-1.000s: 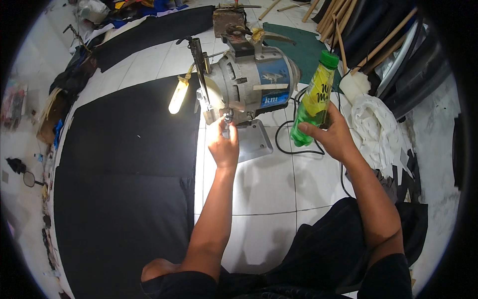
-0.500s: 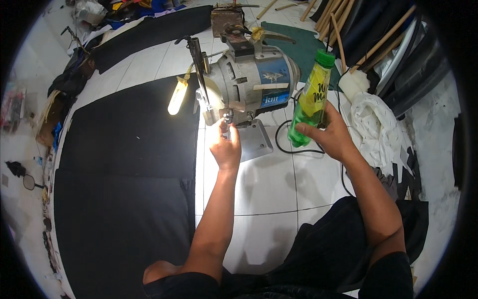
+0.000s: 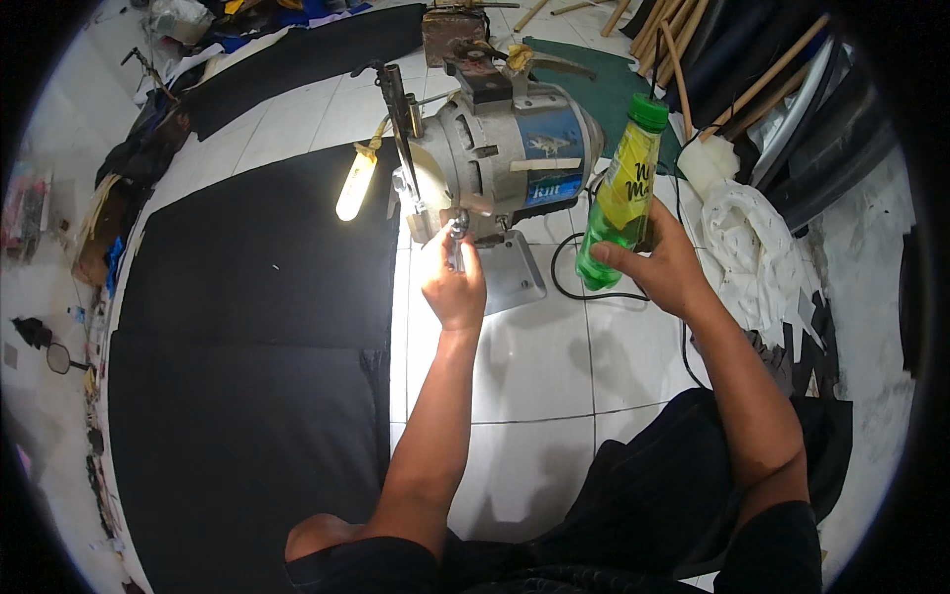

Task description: The person untangles a power cable, retrieves a plastic bottle of liquid from a box, and applies the liquid to the internal mechanisms of an industrial fabric cutting machine.

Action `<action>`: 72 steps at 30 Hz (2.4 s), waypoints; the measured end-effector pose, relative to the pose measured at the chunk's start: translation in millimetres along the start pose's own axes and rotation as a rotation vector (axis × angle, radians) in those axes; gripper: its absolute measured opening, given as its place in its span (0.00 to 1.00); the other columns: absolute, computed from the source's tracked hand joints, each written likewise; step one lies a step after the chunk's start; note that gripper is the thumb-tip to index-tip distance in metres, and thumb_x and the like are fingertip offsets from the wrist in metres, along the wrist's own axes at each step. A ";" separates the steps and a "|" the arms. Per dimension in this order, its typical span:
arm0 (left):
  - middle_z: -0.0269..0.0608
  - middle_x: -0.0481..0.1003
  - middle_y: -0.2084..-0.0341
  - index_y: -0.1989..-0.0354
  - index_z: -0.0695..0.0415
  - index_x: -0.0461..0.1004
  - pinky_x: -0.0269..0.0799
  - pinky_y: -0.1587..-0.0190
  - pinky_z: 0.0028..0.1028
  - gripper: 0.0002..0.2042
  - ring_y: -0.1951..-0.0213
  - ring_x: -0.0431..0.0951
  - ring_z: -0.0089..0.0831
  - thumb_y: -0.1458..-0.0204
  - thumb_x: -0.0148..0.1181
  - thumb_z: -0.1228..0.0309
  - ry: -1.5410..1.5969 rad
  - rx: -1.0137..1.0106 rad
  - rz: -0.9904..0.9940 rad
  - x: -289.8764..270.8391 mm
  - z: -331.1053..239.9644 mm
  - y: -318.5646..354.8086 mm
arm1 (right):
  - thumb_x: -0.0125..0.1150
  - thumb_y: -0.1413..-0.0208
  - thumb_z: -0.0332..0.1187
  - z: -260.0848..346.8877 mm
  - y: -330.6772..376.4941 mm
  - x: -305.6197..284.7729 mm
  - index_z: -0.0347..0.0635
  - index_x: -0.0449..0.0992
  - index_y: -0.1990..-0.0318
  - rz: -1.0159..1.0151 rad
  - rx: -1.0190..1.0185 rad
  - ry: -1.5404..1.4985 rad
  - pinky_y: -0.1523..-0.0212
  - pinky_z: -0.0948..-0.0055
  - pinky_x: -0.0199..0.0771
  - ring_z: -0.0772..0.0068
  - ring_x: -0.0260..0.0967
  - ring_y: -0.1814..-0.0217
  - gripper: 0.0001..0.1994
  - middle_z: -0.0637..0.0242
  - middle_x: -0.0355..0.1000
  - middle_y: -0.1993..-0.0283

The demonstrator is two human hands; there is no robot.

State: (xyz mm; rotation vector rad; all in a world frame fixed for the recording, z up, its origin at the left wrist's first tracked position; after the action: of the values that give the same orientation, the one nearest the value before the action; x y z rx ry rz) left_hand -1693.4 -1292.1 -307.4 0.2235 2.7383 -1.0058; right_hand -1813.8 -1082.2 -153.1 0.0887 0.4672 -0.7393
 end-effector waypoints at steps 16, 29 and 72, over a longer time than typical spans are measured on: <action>0.47 0.77 0.67 0.58 0.63 0.73 0.73 0.62 0.33 0.12 0.66 0.78 0.39 0.51 0.63 0.75 0.076 0.023 0.031 -9.7 -8.6 -4.9 | 0.74 0.52 0.41 -3.3 0.3 -0.1 0.36 0.64 0.44 -0.021 0.007 0.051 0.45 0.70 0.70 0.68 0.71 0.47 0.33 0.59 0.72 0.48; 0.40 0.74 0.67 0.59 0.60 0.72 0.70 0.65 0.30 0.12 0.66 0.75 0.31 0.53 0.64 0.76 0.308 -0.124 0.344 -24.8 -8.8 47.8 | 0.67 0.62 0.25 -23.4 23.9 -53.3 0.51 0.70 0.44 -0.228 -0.207 0.787 0.47 0.61 0.67 0.50 0.66 0.49 0.31 0.55 0.66 0.53; 0.43 0.74 0.66 0.60 0.60 0.72 0.73 0.64 0.32 0.12 0.65 0.76 0.38 0.53 0.63 0.78 0.477 -0.028 0.516 -35.2 -37.7 33.2 | 0.77 0.68 0.25 49.4 19.3 11.6 0.68 0.77 0.50 -0.465 -0.574 1.309 0.29 0.33 0.36 0.45 0.30 0.21 0.33 0.64 0.40 0.24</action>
State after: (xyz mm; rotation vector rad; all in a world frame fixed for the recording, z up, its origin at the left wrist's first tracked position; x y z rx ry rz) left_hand -1657.9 -1244.8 -291.1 1.2313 2.8297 -0.8421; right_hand -1774.8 -1087.1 -115.7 -0.0975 1.9809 -0.9048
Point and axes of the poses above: each hand's wrist, its own y-axis away from the middle knuckle, its own x-axis out of the palm, z = x × y, the point moved 2 cm from there along -y, towards the middle knuckle
